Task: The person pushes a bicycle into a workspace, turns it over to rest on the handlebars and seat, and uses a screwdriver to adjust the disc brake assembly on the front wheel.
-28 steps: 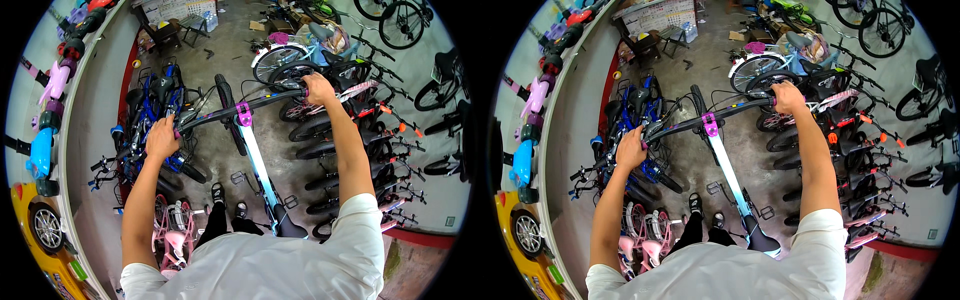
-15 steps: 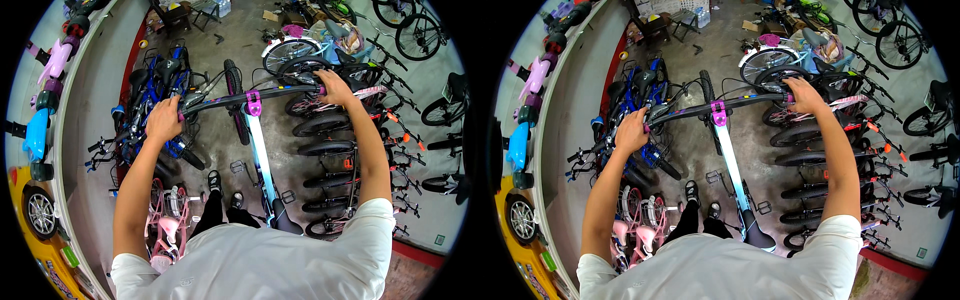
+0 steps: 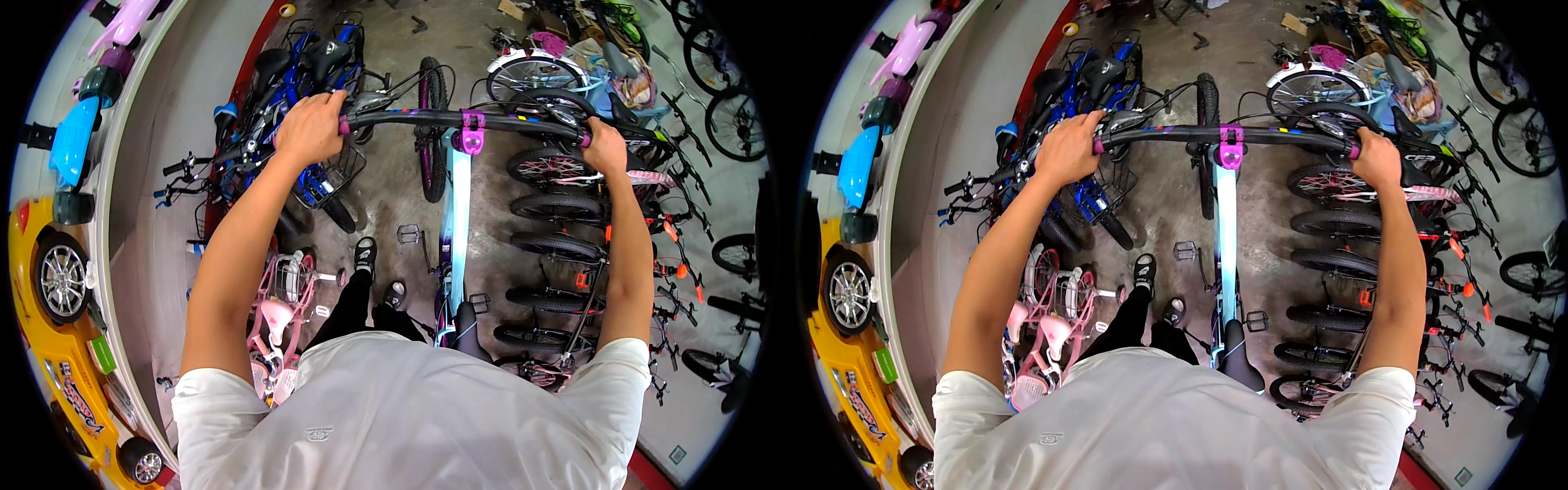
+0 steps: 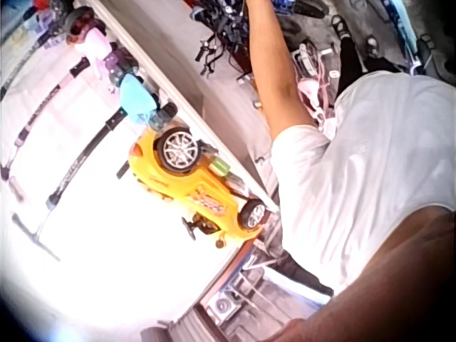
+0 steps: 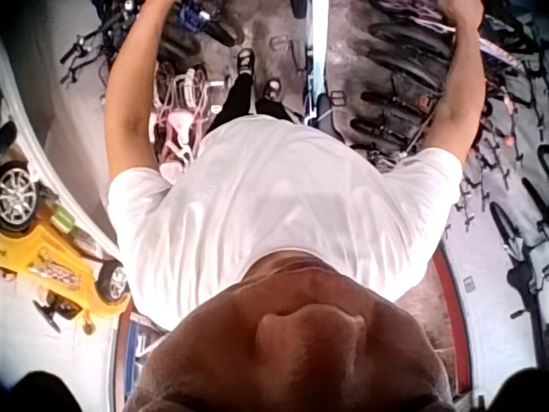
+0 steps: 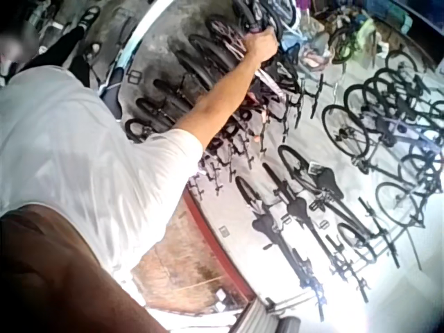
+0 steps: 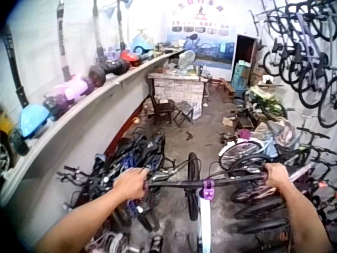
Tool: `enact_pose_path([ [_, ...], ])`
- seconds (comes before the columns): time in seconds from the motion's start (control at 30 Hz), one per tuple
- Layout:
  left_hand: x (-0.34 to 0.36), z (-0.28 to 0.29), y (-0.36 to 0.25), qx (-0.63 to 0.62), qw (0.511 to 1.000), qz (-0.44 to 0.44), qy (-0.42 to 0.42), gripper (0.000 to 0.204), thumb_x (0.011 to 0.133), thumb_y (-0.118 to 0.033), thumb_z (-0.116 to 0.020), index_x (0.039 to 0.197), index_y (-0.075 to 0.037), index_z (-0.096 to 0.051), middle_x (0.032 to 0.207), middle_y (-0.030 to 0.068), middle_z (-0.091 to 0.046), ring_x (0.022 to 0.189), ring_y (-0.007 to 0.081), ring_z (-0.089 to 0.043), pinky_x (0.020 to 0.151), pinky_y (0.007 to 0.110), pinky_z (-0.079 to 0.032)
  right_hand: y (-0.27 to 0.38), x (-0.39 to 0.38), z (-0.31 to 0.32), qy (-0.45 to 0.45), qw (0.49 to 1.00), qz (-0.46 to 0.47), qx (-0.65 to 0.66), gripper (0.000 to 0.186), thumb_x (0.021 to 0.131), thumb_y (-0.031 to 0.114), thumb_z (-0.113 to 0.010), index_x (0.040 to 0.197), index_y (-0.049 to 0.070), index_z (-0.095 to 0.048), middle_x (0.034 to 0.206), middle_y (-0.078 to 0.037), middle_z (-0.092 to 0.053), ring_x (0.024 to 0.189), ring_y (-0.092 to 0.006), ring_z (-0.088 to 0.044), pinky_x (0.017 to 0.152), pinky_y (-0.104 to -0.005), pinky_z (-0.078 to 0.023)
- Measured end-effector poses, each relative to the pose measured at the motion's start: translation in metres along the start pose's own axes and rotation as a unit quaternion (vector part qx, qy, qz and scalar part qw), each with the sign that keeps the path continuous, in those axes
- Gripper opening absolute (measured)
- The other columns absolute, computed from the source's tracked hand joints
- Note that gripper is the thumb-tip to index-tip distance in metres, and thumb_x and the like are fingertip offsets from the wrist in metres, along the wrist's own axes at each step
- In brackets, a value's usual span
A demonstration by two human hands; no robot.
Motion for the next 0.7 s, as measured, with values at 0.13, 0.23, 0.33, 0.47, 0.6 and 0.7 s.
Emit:
enact_pose_path([
  [0.13,-0.002,-0.004,-0.006,0.000,1.000,0.002,0.005,0.057,0.081,-0.011,-0.071,0.137,-0.010,-0.058,0.121,0.0170,-0.071,0.117,0.0389,-0.066,0.100,0.048,-0.053,-0.011,-0.008,-0.007,-0.034,0.999,0.028,0.025,0.042,0.076,0.012,-0.074,0.116,0.005,-0.064,0.108,-0.021,-0.073,0.103,-0.0430,-0.069,0.092,-0.0511,-0.054],
  [0.23,-0.003,-0.007,-0.003,0.006,1.000,-0.010,-0.005,0.057,0.080,-0.010,-0.071,0.135,-0.008,-0.059,0.119,0.0168,-0.071,0.115,0.0382,-0.067,0.100,0.047,-0.053,0.015,-0.011,0.013,-0.155,0.967,0.196,0.050,0.057,0.073,0.008,-0.075,0.129,0.005,-0.063,0.126,-0.019,-0.068,0.126,-0.0388,-0.060,0.107,-0.0470,-0.048],
  [0.33,-0.001,-0.006,-0.005,0.009,1.000,-0.016,-0.011,0.056,0.079,-0.010,-0.071,0.134,-0.007,-0.059,0.116,0.0170,-0.071,0.112,0.0375,-0.068,0.099,0.046,-0.053,0.011,-0.009,0.006,-0.121,0.976,0.177,0.036,0.067,0.070,0.006,-0.077,0.136,0.005,-0.061,0.135,-0.017,-0.065,0.134,-0.0367,-0.055,0.114,-0.0445,-0.043],
  [0.47,0.004,-0.001,-0.012,0.005,1.000,0.008,0.026,0.060,0.080,-0.010,-0.071,0.138,-0.010,-0.057,0.123,0.0169,-0.070,0.116,0.0387,-0.066,0.099,0.048,-0.054,-0.024,-0.004,-0.021,0.059,0.998,0.018,0.029,0.085,0.065,0.007,-0.082,0.146,0.009,-0.056,0.147,-0.014,-0.060,0.140,-0.0351,-0.052,0.120,-0.0439,-0.040],
  [0.6,0.001,-0.006,-0.008,0.016,1.000,0.006,0.023,0.059,0.081,-0.010,-0.071,0.139,-0.009,-0.057,0.123,0.0176,-0.070,0.116,0.0387,-0.067,0.098,0.049,-0.054,0.005,-0.010,0.004,-0.067,0.987,0.134,0.062,0.090,0.064,0.001,-0.081,0.150,0.012,-0.054,0.146,-0.020,-0.061,0.143,-0.0386,-0.050,0.120,-0.0447,-0.040],
  [0.7,0.003,-0.007,-0.010,0.011,0.999,0.009,0.038,0.060,0.081,-0.011,-0.072,0.139,-0.009,-0.057,0.124,0.0179,-0.070,0.117,0.0392,-0.066,0.099,0.048,-0.054,-0.017,-0.010,-0.012,-0.008,0.992,0.093,0.082,0.094,0.065,0.003,-0.083,0.153,0.014,-0.052,0.151,-0.020,-0.058,0.147,-0.0378,-0.048,0.121,-0.0447,-0.039],
])
Point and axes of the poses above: each hand's wrist, its own x-axis towards the middle knuckle, its own z-axis out of the back of the hand, y = z × x, the point moved 6 cm from there along x, towards the middle knuckle
